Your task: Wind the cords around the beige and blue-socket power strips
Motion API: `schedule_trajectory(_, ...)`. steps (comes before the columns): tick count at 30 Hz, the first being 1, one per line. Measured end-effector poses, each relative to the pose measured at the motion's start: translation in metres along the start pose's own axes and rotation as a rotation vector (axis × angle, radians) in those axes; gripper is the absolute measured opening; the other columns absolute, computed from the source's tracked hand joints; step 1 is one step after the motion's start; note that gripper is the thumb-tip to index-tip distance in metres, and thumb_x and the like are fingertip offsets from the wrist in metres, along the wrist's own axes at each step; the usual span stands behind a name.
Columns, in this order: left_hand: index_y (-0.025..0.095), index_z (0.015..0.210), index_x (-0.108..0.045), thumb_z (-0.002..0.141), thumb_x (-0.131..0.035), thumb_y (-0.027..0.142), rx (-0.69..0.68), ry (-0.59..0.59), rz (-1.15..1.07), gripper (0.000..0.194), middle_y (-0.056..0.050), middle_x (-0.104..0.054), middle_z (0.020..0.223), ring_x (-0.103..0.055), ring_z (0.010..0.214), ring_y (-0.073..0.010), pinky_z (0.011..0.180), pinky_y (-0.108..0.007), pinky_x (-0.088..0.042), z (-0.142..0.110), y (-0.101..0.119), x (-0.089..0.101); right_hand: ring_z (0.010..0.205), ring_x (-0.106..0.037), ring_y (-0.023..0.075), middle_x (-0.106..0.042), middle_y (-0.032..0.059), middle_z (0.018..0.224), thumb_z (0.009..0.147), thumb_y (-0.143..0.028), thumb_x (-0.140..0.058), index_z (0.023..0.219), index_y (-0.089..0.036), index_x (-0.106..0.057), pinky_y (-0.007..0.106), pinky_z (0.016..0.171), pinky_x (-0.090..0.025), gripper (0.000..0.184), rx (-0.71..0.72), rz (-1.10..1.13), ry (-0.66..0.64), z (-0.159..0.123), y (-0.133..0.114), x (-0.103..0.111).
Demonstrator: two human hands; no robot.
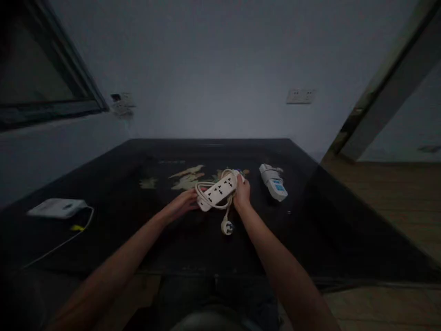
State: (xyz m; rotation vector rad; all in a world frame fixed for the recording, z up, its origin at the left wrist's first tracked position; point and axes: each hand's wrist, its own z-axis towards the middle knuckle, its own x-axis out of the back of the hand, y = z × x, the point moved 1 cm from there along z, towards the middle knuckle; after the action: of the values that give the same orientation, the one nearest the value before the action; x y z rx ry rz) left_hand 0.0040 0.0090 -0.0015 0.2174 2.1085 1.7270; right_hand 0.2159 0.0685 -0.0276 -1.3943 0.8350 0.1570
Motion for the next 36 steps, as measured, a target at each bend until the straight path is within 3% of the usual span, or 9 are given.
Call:
schedule_trajectory(4, 0.023, 0.120, -0.060, 0.074, -0.065, 0.025, -0.040, -0.031, 0.044, 0.046, -0.010, -0.063, 0.122, -0.059, 0.109, -0.0253, 0.084, -0.036, -0.049, -0.001, 0.001, 0.000, 0.066, -0.062, 0.0131, -0.066, -0.0012, 0.072, 0.066, -0.039, -0.071, 0.079, -0.017, -0.058, 0.025, 0.063, -0.051, 0.028, 0.007, 0.003, -0.008, -0.001, 0.000, -0.002)
schedule_trajectory(13, 0.022, 0.124, -0.056, 0.069, -0.068, 0.013, -0.036, 0.048, 0.091, 0.057, -0.008, -0.068, 0.107, -0.065, 0.087, -0.0188, 0.077, -0.032, -0.051, -0.003, 0.000, -0.004, 0.067, -0.063, 0.0147, -0.065, -0.0014, 0.070, 0.067, -0.042, -0.069, 0.080, -0.019, -0.056, 0.026, 0.062, -0.051, 0.029, 0.018, -0.035, -0.040, -0.002, 0.004, -0.002)
schedule_trajectory(25, 0.015, 0.113, -0.062, 0.072, -0.072, 0.025, -0.057, 0.094, 0.220, 0.044, -0.008, -0.070, 0.090, -0.064, 0.076, -0.0182, 0.070, -0.030, -0.048, 0.004, -0.007, -0.001, 0.071, -0.063, 0.0149, -0.067, 0.0005, 0.077, 0.066, -0.040, -0.071, 0.081, -0.018, -0.058, 0.026, 0.065, -0.051, 0.030, -0.013, -0.023, -0.086, -0.013, 0.005, -0.009)
schedule_trajectory(32, 0.014, 0.104, -0.065, 0.069, -0.074, 0.028, -0.057, -0.049, 0.291, 0.039, -0.009, -0.070, 0.094, -0.064, 0.081, -0.0202, 0.076, -0.033, -0.047, 0.000, -0.006, -0.003, 0.068, -0.061, 0.0135, -0.066, -0.0009, 0.076, 0.066, -0.040, -0.072, 0.080, -0.018, -0.058, 0.026, 0.065, -0.050, 0.030, -0.034, -0.008, -0.126, -0.015, 0.005, -0.010)
schedule_trajectory(36, 0.014, 0.114, -0.058, 0.059, -0.080, 0.019, -0.074, -0.171, 0.326, 0.059, -0.011, -0.066, 0.109, -0.061, 0.100, -0.0238, 0.091, -0.039, -0.044, -0.001, -0.008, -0.002, 0.070, -0.061, 0.0137, -0.066, -0.0013, 0.076, 0.065, -0.043, -0.073, 0.081, -0.019, -0.059, 0.026, 0.067, -0.049, 0.032, -0.042, -0.005, -0.174, -0.018, 0.004, -0.013)
